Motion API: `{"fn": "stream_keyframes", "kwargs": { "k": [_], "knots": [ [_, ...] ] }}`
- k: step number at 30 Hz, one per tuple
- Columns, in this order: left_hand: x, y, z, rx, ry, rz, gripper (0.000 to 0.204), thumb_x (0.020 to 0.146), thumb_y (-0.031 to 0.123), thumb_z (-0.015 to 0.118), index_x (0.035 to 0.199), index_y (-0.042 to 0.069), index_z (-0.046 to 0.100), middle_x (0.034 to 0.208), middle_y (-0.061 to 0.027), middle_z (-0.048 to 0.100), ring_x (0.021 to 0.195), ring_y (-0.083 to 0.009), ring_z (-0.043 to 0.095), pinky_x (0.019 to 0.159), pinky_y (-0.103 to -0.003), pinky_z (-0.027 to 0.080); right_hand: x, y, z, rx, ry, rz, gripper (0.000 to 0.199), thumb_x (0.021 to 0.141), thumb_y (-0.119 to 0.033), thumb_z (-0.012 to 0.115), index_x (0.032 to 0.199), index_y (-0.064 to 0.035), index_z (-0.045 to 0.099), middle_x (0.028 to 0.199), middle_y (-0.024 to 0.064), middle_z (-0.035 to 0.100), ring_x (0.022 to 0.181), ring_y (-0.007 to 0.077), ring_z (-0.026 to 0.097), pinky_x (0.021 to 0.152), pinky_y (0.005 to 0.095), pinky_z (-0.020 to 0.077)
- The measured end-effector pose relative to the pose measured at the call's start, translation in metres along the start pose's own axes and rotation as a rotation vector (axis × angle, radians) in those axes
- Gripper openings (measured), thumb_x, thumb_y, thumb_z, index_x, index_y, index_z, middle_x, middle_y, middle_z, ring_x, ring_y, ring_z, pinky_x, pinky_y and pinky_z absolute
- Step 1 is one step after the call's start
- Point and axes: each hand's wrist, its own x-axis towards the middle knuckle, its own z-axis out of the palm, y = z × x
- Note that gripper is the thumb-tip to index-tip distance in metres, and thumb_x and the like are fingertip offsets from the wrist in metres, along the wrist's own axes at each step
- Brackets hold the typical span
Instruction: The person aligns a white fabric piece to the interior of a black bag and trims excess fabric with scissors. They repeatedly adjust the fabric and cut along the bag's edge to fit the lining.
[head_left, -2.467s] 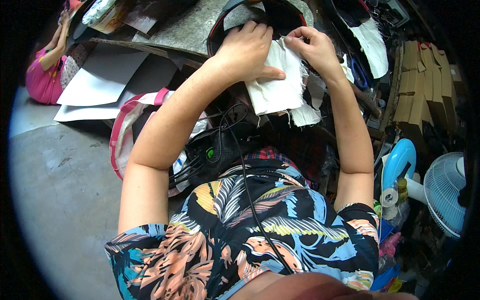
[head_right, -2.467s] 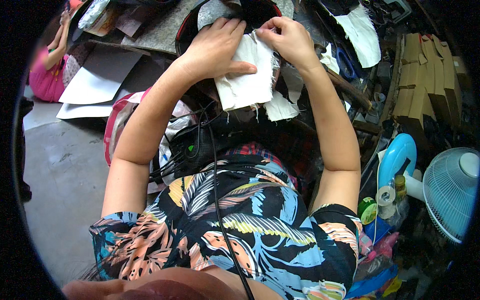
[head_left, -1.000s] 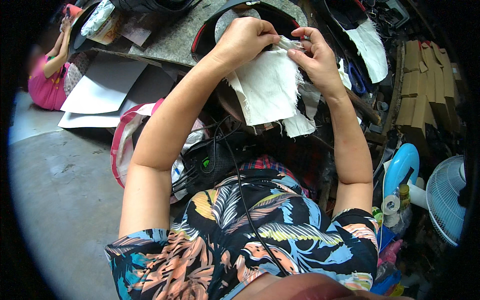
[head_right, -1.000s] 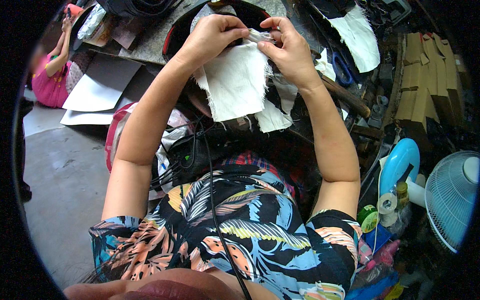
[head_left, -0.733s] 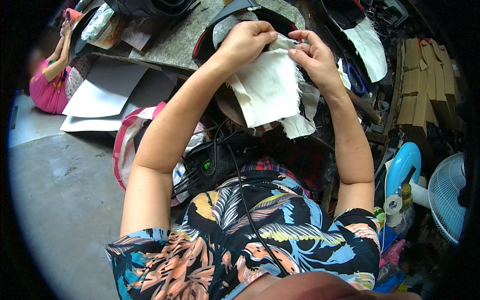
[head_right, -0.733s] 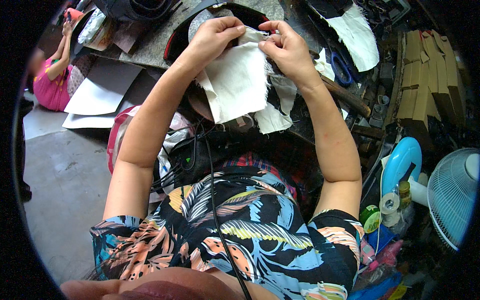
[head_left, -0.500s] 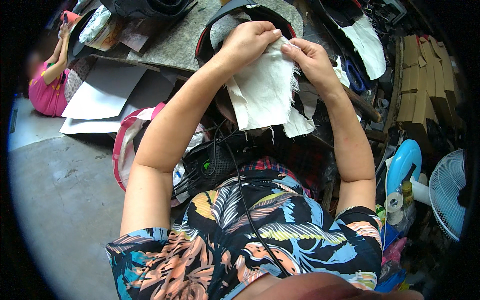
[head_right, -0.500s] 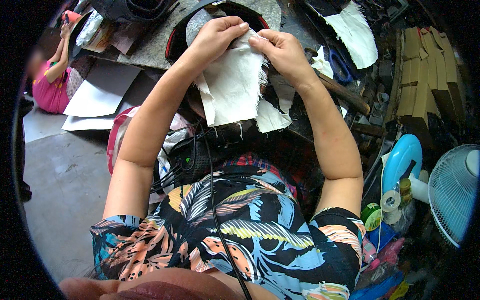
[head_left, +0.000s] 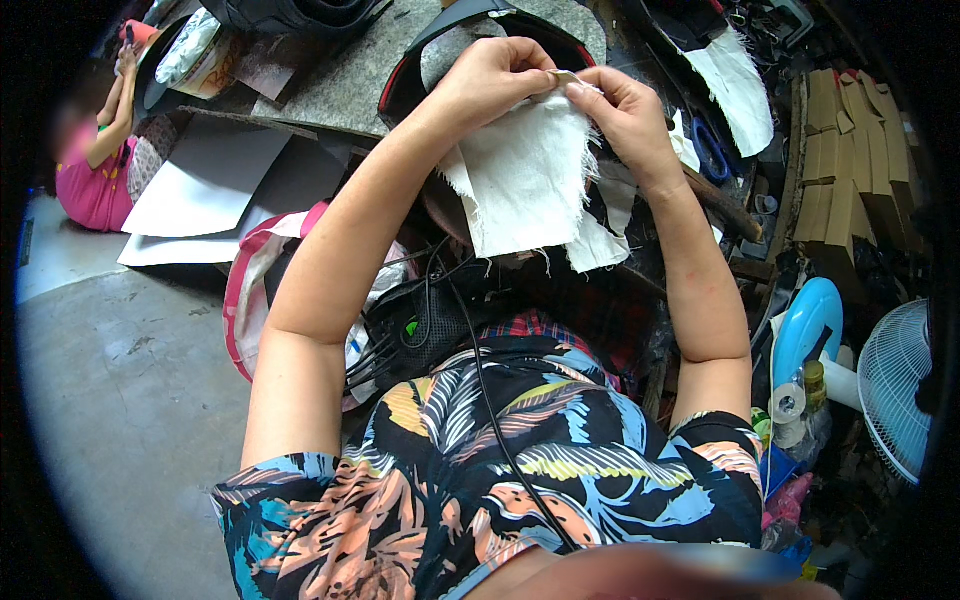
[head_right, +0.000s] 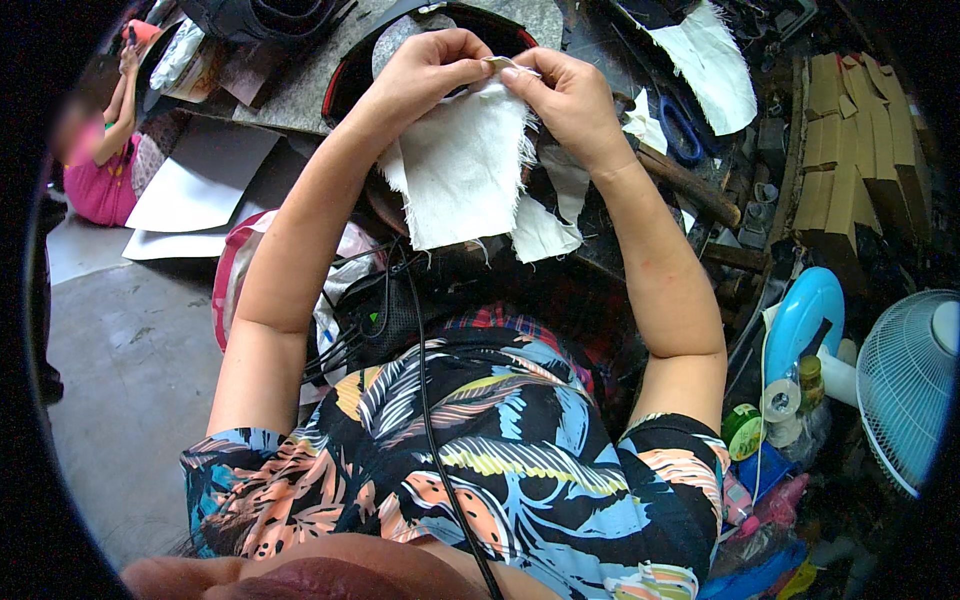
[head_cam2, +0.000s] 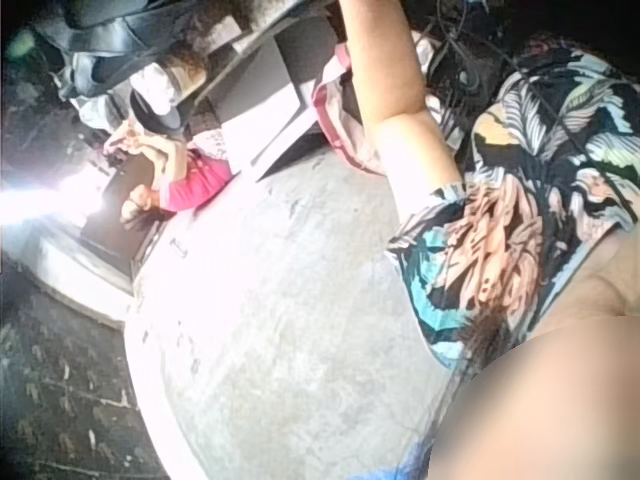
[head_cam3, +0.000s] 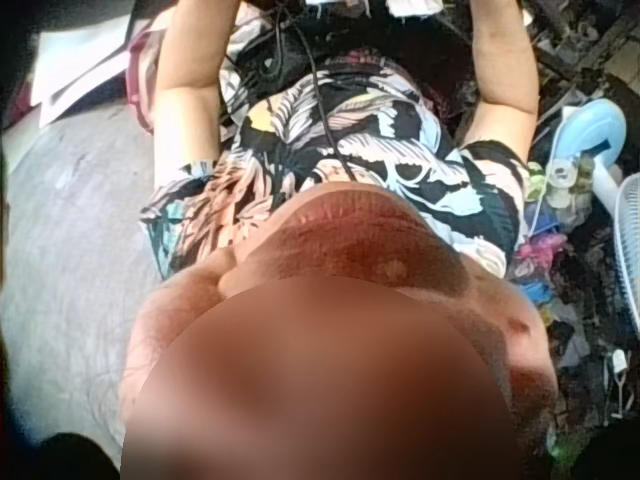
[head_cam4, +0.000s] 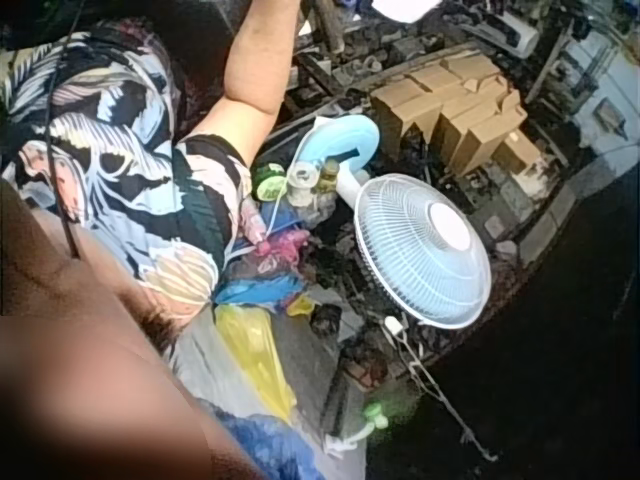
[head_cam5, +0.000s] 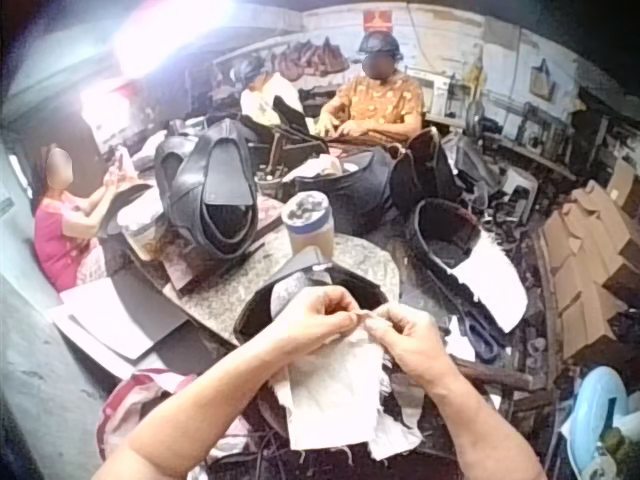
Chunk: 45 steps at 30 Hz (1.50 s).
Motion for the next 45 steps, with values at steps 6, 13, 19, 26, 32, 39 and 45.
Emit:
{"fn": "stream_keyframes", "kwargs": {
  "k": [6,13,19,26,32,39,45],
  "knots": [
    [-0.004,0.001,0.006,0.078,-0.020,0.036,0.024,0.091,0.024,0.068,0.101,0.002,0.074,0.075,-0.0024,0.066,0.067,-0.0087,0.058,0.063,-0.025,0.048,-0.001,-0.001,0.001,-0.081,0.067,-0.104,0.013,0.092,-0.009,0.070,0.102,-0.0002,0.070,0.084,-0.0010,0.068,0.071,0.0023,0.058,0.063,0.0169,0.0445],
    [-0.004,0.002,0.003,0.037,-0.137,-0.040,0.026,0.096,0.024,0.064,0.106,0.001,0.072,0.083,-0.0015,0.068,0.075,-0.0072,0.059,0.071,-0.023,0.048,0.002,0.003,-0.007,-0.207,-0.008,-0.119,0.023,0.097,-0.019,0.060,0.103,0.0009,0.070,0.081,0.0009,0.068,0.068,0.0048,0.058,0.061,0.0199,0.0458],
    [0.000,-0.005,0.007,-0.036,-0.103,-0.026,0.025,0.094,0.024,0.064,0.103,0.002,0.072,0.075,-0.0027,0.067,0.069,-0.0084,0.057,0.066,-0.027,0.048,0.004,-0.004,-0.013,0.132,-0.051,0.083,0.025,0.100,-0.023,0.057,0.103,-0.0008,0.070,0.077,-0.0042,0.062,0.060,0.0011,0.049,0.054,0.0175,0.0394],
    [-0.002,-0.007,0.005,-0.007,-0.073,0.052,0.019,0.092,0.019,0.067,0.103,0.003,0.066,0.075,-0.0017,0.062,0.070,-0.0096,0.056,0.064,-0.026,0.046,0.000,-0.015,-0.008,-0.028,-0.096,0.116,0.022,0.098,-0.019,0.065,0.109,-0.0007,0.070,0.088,-0.0007,0.067,0.069,0.0014,0.057,0.059,0.0166,0.0446],
    [-0.014,-0.001,0.003,0.044,0.020,0.254,0.023,0.088,0.010,0.069,0.109,0.005,0.059,0.082,-0.0036,0.064,0.078,-0.0139,0.061,0.073,-0.028,0.051,-0.001,-0.015,-0.010,0.088,-0.145,0.001,0.023,0.094,-0.011,0.069,0.114,-0.0009,0.072,0.098,0.0033,0.072,0.086,0.0068,0.065,0.078,0.0203,0.0519],
    [-0.027,0.010,0.006,0.232,0.068,0.104,0.012,0.089,0.008,0.069,0.100,0.002,0.066,0.088,-0.0055,0.066,0.082,-0.0113,0.063,0.074,-0.025,0.052,-0.003,-0.019,-0.011,0.058,-0.163,-0.002,0.017,0.095,-0.015,0.068,0.105,-0.0021,0.074,0.094,0.0049,0.073,0.086,0.0093,0.067,0.079,0.0214,0.0529],
    [-0.021,0.005,0.002,0.201,0.059,0.099,0.014,0.087,0.011,0.072,0.096,0.002,0.067,0.084,-0.0056,0.067,0.078,-0.0119,0.064,0.070,-0.027,0.053,-0.009,-0.023,0.003,-0.251,0.017,-0.192,0.011,0.087,-0.017,0.076,0.096,-0.0100,0.076,0.084,0.0026,0.072,0.075,0.0110,0.068,0.067,0.0247,0.0546]
  ]
}}
